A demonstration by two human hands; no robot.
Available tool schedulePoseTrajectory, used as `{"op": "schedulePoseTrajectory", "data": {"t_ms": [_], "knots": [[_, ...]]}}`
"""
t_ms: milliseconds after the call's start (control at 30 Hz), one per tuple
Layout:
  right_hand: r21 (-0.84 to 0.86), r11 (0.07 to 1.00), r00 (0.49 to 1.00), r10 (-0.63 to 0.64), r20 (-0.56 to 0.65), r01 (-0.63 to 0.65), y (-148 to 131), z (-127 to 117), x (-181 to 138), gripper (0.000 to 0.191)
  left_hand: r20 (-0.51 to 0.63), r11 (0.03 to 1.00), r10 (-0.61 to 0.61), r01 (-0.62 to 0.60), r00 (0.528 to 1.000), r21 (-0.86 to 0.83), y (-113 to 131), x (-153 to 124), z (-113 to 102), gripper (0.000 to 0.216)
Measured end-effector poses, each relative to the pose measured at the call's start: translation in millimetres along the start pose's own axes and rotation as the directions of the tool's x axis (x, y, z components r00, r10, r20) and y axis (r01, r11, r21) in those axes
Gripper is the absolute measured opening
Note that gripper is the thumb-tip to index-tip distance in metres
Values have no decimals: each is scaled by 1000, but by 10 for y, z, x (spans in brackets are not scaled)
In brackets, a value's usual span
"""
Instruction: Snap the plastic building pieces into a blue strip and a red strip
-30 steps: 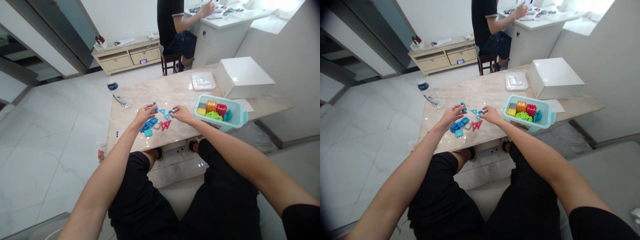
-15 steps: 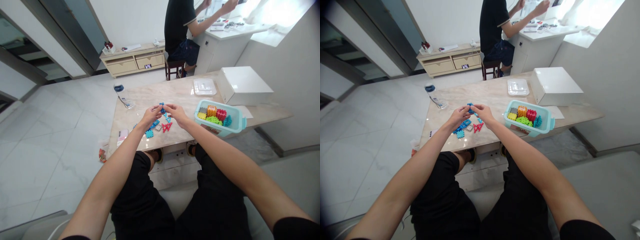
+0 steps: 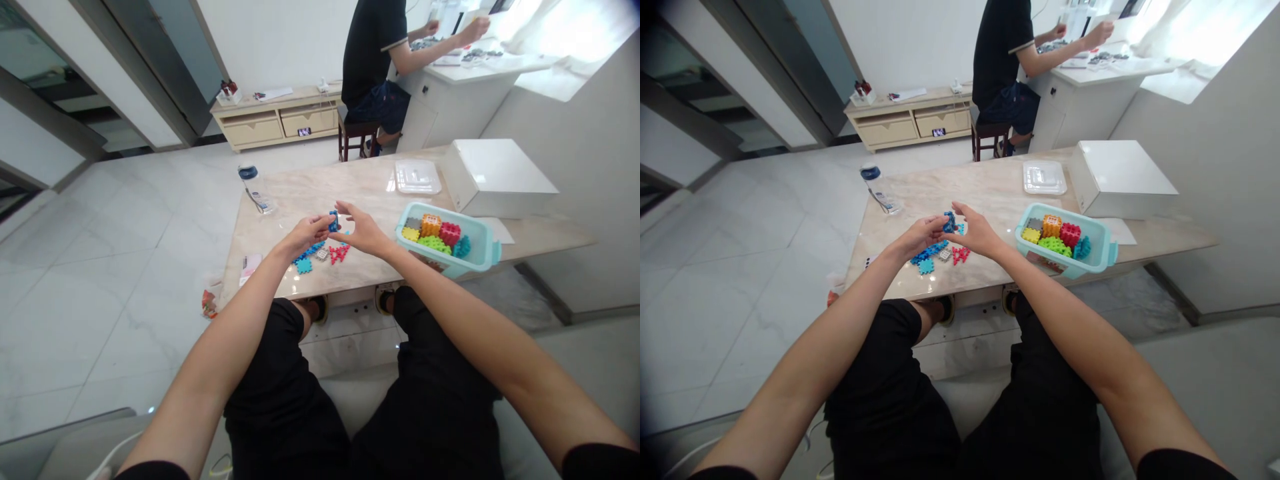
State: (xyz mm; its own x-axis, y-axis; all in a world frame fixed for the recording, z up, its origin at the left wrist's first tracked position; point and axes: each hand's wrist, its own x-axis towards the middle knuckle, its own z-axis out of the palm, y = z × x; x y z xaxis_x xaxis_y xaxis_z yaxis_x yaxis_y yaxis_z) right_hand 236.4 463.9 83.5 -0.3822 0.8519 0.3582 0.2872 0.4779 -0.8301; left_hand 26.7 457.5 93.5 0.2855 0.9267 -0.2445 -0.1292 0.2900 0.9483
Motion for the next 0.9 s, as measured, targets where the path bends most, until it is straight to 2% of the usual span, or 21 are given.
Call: {"op": "schedulePoseTrajectory", "data": {"t_ms": [100, 200, 267, 400, 533, 633, 900], "knots": [[-56, 998, 998, -19, 64, 23, 47, -22, -52, 70, 60, 1000, -16, 15, 998, 17, -17, -28, 46, 54], [-91, 994, 996, -61, 65, 67, 81, -46, -69, 51, 77, 999, -24, 22, 997, 30, -20, -34, 61, 55], [-109, 992, 996, -62, 62, 68, 98, -67, -67, 46, 115, 999, -29, 23, 993, 46, -27, -27, 43, 56], [-133, 989, 994, -47, 94, 59, 131, -95, -64, 50, 182, 997, -53, 40, 982, 71, -53, -9, 3, 53], [-146, 985, 990, -76, 120, 93, 150, -77, -66, 57, 154, 998, -45, 37, 987, 56, -46, -14, 36, 50], [-163, 977, 989, -121, 87, 134, 153, -53, -59, 60, 147, 999, -19, 14, 989, 39, -29, -16, 61, 51], [-149, 966, 978, -208, 29, 210, 243, -8, -21, 49, 166, 997, -2, -10, 986, 74, -92, -7, 27, 50]]}}
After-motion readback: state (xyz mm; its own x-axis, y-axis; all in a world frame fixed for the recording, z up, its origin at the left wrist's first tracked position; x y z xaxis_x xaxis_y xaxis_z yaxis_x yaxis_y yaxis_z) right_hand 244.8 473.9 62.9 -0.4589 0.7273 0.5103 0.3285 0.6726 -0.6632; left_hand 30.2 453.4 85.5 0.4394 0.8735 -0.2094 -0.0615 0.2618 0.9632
